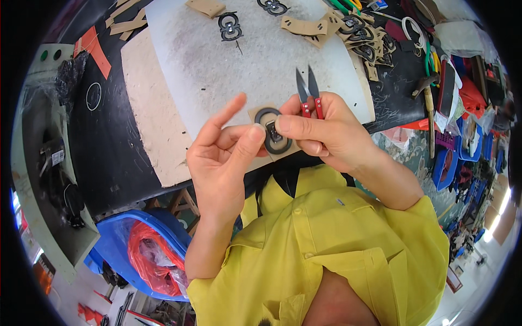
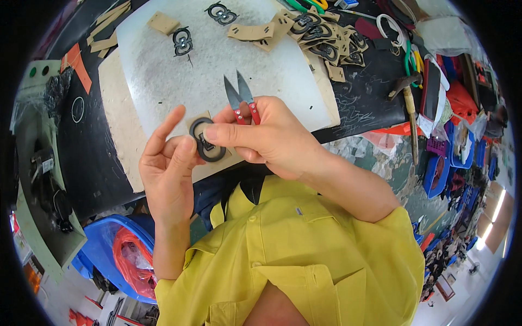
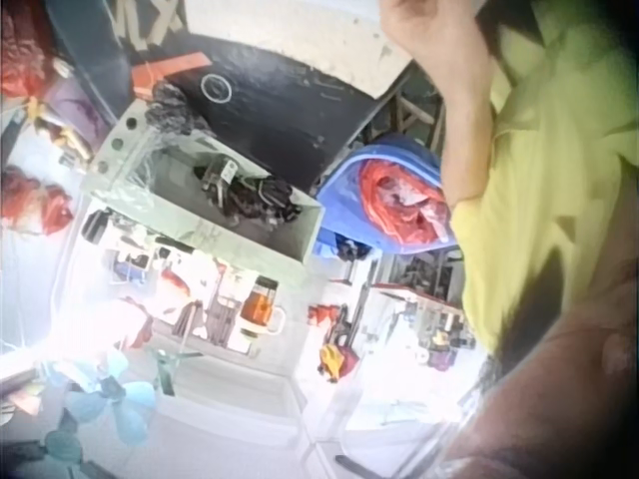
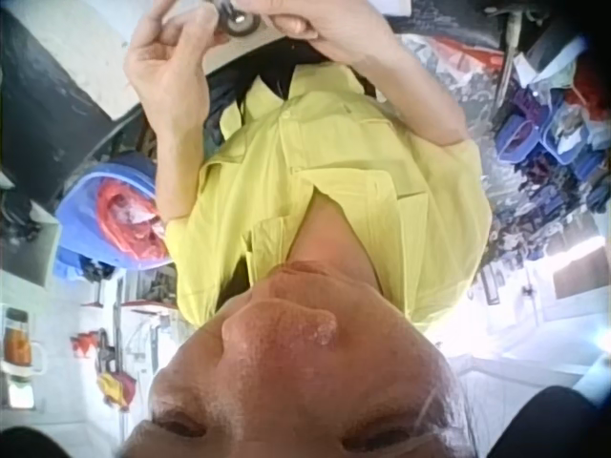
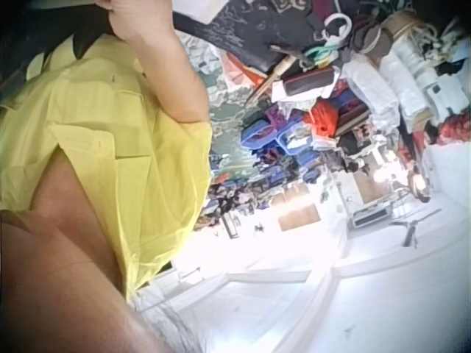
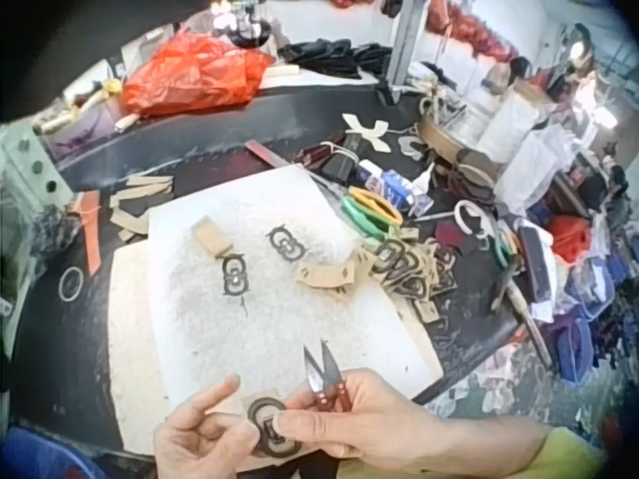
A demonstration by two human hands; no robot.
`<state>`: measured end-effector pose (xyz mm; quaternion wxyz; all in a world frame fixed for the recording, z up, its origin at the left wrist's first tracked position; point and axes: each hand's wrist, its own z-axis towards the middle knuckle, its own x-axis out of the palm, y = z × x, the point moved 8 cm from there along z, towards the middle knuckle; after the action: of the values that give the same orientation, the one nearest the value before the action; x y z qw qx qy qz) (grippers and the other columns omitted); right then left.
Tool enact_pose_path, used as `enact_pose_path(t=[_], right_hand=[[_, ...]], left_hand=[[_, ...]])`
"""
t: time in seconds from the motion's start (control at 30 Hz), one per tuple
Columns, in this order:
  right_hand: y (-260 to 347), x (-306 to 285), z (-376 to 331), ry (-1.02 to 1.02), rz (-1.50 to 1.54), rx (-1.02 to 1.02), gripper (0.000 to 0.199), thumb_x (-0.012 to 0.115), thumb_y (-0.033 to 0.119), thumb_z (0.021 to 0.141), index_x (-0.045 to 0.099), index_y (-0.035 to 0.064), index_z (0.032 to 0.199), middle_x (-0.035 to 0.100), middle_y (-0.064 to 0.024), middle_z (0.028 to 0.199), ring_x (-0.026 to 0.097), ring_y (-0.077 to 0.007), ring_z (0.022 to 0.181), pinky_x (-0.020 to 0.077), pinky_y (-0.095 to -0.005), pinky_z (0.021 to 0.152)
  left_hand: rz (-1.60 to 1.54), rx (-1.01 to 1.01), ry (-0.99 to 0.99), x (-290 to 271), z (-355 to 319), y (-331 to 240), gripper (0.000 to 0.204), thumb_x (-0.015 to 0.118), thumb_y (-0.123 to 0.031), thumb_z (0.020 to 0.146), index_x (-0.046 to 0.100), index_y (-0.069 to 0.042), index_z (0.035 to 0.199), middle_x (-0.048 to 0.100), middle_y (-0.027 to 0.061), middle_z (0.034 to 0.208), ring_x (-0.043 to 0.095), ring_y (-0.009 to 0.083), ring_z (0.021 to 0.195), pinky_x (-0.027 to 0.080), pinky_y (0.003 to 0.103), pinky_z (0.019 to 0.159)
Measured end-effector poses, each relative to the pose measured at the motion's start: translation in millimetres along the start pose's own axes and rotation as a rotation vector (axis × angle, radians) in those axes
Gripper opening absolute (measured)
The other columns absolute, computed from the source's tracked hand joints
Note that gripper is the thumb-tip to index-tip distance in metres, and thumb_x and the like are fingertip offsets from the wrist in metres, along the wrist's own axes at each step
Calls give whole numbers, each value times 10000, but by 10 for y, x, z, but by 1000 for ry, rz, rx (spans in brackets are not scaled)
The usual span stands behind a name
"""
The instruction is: The person inserts black rubber gaskets into rectangular cardboard pieces and trims the excess material using red-handled scissors. The process is repeated for multiple units, which are then placed on the workbench.
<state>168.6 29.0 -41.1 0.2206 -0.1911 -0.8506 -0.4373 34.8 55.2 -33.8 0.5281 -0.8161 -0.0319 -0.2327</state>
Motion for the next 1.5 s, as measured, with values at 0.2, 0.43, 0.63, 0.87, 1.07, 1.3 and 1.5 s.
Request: enact_pose_path(t=[0.2, 0.43, 0.63, 0.87, 1.07, 1.3, 1.5], right_hand=[[51, -38, -27, -78, -161, -58, 234, 694, 238, 810, 586, 30, 803, 497, 35, 567, 403, -21, 432, 271, -181, 378], [147, 21, -67, -60, -277, -143, 256, 691, 269, 809, 586, 35, 799, 510, 27, 562, 450, -23, 445, 312, -173, 385], [151, -20, -72, -147, -288, -73, 227, 661, 230, 835, 640, 7, 872, 561, 9, 605, 487, -32, 473, 351, -172, 410], [348, 47, -220, -208, -763, -470, 182, 652, 147, 833, 661, 4, 946, 640, -57, 702, 518, -79, 513, 415, -205, 493], [379, 144, -316, -202, -995, -784, 142, 630, 83, 832, 654, -16, 931, 630, -80, 703, 563, -94, 505, 405, -198, 444], [357, 130, -320, -286, -945, -772, 77, 658, 31, 779, 651, 7, 851, 624, -99, 682, 560, -136, 507, 430, -239, 460], [319, 46, -267, -284, -875, -757, 28, 642, 29, 791, 652, 11, 810, 610, -90, 652, 544, -128, 494, 416, -234, 449]], left_hand=[[167, 171, 21, 68, -59, -197, 554, 622, 59, 798, 387, 58, 1300, 639, 151, 957, 608, 143, 871, 480, 241, 775], [453, 409, 27, 86, -85, -271, 454, 686, 48, 733, 548, 24, 1164, 648, 105, 908, 598, 171, 801, 467, 271, 737], [1182, 1068, -25, 346, -374, -478, 348, 712, 67, 585, 694, -78, 901, 626, 90, 903, 564, 241, 789, 470, 307, 668], [421, 390, -91, -18, -186, -248, 284, 618, 24, 809, 593, 69, 1088, 617, 139, 908, 622, 175, 795, 511, 236, 635], [486, 244, -11, 43, -139, -132, 209, 565, -6, 864, 605, 65, 1056, 617, 133, 834, 619, 142, 698, 522, 231, 634], [425, 315, -126, 25, -173, -27, 193, 574, -29, 862, 622, 32, 1039, 619, 122, 775, 613, 137, 642, 508, 239, 536], [914, 515, -37, 225, -191, -173, 339, 733, -66, 730, 628, 7, 1044, 636, 126, 764, 632, 157, 611, 500, 244, 513]])
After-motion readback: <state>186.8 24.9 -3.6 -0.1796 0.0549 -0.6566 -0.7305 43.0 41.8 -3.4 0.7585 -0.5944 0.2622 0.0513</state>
